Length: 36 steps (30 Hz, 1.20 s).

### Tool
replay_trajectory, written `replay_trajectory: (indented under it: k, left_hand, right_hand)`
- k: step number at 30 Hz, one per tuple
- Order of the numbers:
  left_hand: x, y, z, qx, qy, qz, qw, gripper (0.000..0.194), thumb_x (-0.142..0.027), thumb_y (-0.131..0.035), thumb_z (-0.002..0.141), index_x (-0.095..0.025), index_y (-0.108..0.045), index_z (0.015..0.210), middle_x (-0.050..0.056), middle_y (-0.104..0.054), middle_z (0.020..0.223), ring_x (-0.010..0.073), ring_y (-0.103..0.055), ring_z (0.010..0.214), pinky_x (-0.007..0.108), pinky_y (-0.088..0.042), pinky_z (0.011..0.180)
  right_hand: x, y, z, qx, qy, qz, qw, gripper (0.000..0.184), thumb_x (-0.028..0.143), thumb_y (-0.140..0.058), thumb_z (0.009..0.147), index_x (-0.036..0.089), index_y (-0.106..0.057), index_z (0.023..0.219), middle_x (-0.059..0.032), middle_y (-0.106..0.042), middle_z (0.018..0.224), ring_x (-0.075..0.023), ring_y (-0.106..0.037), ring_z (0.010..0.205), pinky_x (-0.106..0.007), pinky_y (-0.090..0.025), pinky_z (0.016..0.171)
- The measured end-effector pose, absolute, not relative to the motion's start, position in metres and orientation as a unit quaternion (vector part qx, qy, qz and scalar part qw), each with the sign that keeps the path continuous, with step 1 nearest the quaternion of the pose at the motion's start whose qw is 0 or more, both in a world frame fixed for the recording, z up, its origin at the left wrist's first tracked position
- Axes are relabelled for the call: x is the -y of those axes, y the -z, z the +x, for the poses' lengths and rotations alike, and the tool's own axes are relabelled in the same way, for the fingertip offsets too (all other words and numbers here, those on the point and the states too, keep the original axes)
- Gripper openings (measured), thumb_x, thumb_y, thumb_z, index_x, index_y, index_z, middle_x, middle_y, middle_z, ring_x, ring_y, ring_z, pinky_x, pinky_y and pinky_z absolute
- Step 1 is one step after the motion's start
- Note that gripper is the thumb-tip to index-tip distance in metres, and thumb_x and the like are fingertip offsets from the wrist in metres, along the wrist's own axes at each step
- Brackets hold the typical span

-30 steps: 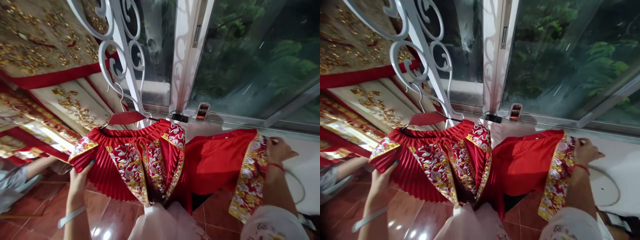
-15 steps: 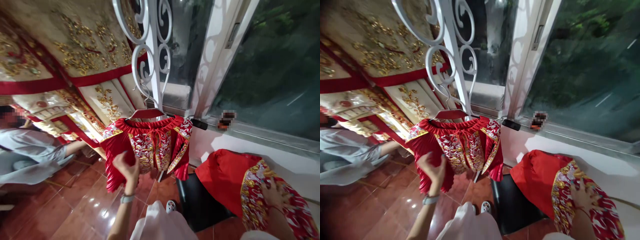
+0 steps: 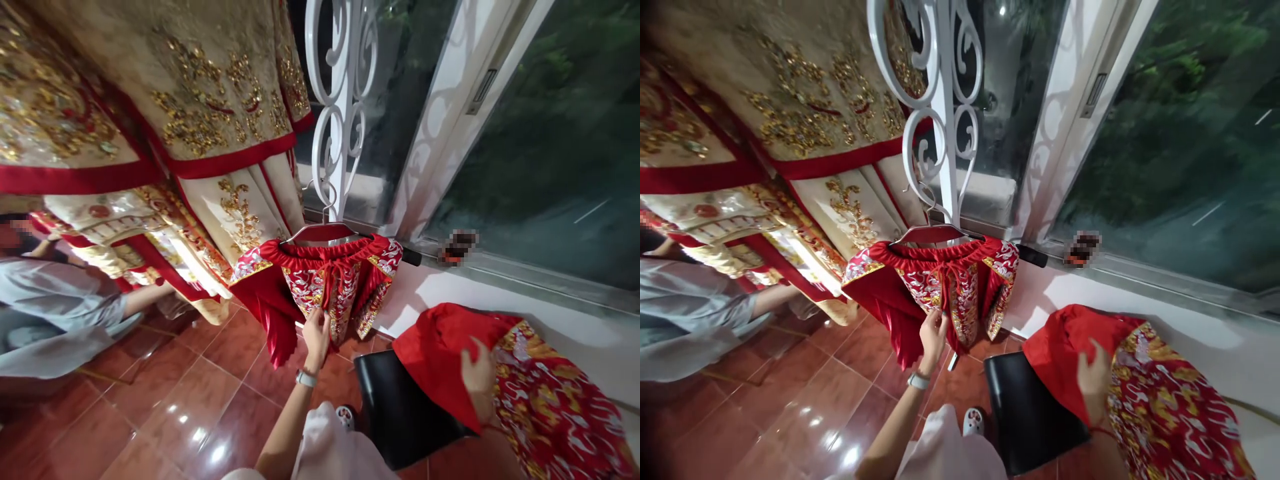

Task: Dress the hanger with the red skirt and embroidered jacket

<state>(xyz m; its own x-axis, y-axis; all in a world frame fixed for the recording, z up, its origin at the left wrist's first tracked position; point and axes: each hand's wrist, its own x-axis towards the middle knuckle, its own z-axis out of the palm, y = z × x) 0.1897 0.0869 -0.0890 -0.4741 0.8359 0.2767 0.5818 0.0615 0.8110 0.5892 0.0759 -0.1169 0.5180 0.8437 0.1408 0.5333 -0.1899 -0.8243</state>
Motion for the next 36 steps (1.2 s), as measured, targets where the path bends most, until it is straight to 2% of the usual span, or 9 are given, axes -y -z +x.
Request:
replay_trajectory:
  k: [3,6,12,16,18,22,26,31,36]
  left_hand:
    - [-0.100,0.073,0.191,-0.720,-0.485,0.481,0.119,0.016,-0.036,-0.061,0.088,-0.021,-0.058,0.087,0.001,-0.061,0.075,0.0160,-0.058,0.063,0.026,-0.039,0.060]
    - [-0.115,0.057,0.187,-0.732,-0.450,0.500,0.109,0.019,-0.035,-0.051,0.097,-0.020,-0.062,0.095,0.003,-0.065,0.073,0.0172,-0.062,0.063,0.027,-0.037,0.059]
    - [-0.046,0.123,0.177,-0.744,-0.199,0.595,0.229,0.030,-0.026,-0.035,0.103,-0.021,-0.064,0.108,0.011,-0.073,0.097,0.0219,-0.072,0.088,0.029,-0.044,0.069]
    - [0.032,0.176,0.170,-0.710,-0.046,0.610,0.347,0.016,-0.022,-0.053,0.094,-0.022,-0.068,0.098,0.006,-0.073,0.083,0.0230,-0.074,0.083,0.027,-0.048,0.068]
    - [0.046,0.172,0.163,-0.692,-0.091,0.620,0.360,0.014,-0.026,-0.059,0.090,-0.022,-0.067,0.100,0.005,-0.073,0.088,0.0219,-0.073,0.086,0.027,-0.050,0.071]
    - [0.009,0.092,0.147,-0.639,-0.401,0.598,0.271,0.034,-0.036,-0.047,0.096,-0.020,-0.059,0.124,0.007,-0.068,0.103,0.0201,-0.067,0.091,0.031,-0.054,0.081]
    - [-0.061,-0.006,0.144,-0.583,-0.444,0.662,0.159,0.046,-0.028,-0.042,0.099,-0.021,-0.049,0.143,0.012,-0.065,0.119,0.0208,-0.065,0.096,0.033,-0.051,0.089]
    - [-0.095,-0.027,0.147,-0.626,-0.400,0.659,0.114,0.021,-0.024,-0.046,0.096,-0.017,-0.065,0.100,0.011,-0.067,0.095,0.0229,-0.065,0.082,0.031,-0.049,0.072]
    - [-0.075,0.012,0.144,-0.612,-0.487,0.615,0.100,0.010,-0.027,-0.056,0.090,-0.021,-0.060,0.082,0.005,-0.066,0.084,0.0194,-0.063,0.076,0.029,-0.048,0.071]
  right_hand:
    - [-0.087,0.098,0.482,0.529,-0.301,-0.639,0.471,0.040,0.049,-0.057,0.075,0.025,-0.061,0.106,-0.0195,-0.067,0.118,-0.0374,-0.065,0.111,-0.054,-0.052,0.097]
    - [-0.100,0.070,0.383,0.566,-0.389,-0.569,0.452,0.039,0.051,-0.055,0.083,0.021,-0.063,0.108,-0.0115,-0.072,0.094,-0.0273,-0.071,0.083,-0.043,-0.060,0.078]
    - [-0.132,0.031,0.288,0.623,-0.273,-0.559,0.475,0.032,0.050,-0.054,0.092,0.020,-0.061,0.099,-0.0126,-0.072,0.094,-0.0245,-0.071,0.083,-0.034,-0.057,0.074]
    - [-0.120,0.052,0.299,0.622,-0.253,-0.582,0.458,0.030,0.039,-0.046,0.097,0.017,-0.062,0.106,-0.0133,-0.073,0.087,-0.0247,-0.072,0.077,-0.032,-0.055,0.068]
    - [-0.101,0.071,0.311,0.624,-0.250,-0.588,0.451,0.025,0.037,-0.049,0.094,0.017,-0.063,0.102,-0.0111,-0.073,0.081,-0.0238,-0.072,0.073,-0.032,-0.055,0.067]
    - [-0.063,0.092,0.324,0.635,-0.310,-0.568,0.422,0.020,0.036,-0.052,0.089,0.021,-0.063,0.082,-0.0083,-0.073,0.075,-0.0230,-0.071,0.068,-0.032,-0.055,0.065]
    - [-0.061,0.059,0.310,0.617,-0.359,-0.514,0.476,0.030,0.035,-0.049,0.093,0.018,-0.066,0.112,-0.0102,-0.076,0.093,-0.0229,-0.072,0.080,-0.033,-0.057,0.073]
    - [-0.093,0.011,0.283,0.709,-0.346,-0.410,0.458,0.048,0.032,-0.048,0.095,0.024,-0.054,0.142,-0.0091,-0.065,0.136,-0.0218,-0.068,0.111,-0.036,-0.053,0.099]
    - [-0.107,0.011,0.290,0.715,-0.335,-0.479,0.384,0.035,0.035,-0.044,0.098,0.026,-0.070,0.121,-0.0067,-0.076,0.113,-0.0233,-0.072,0.100,-0.035,-0.054,0.090]
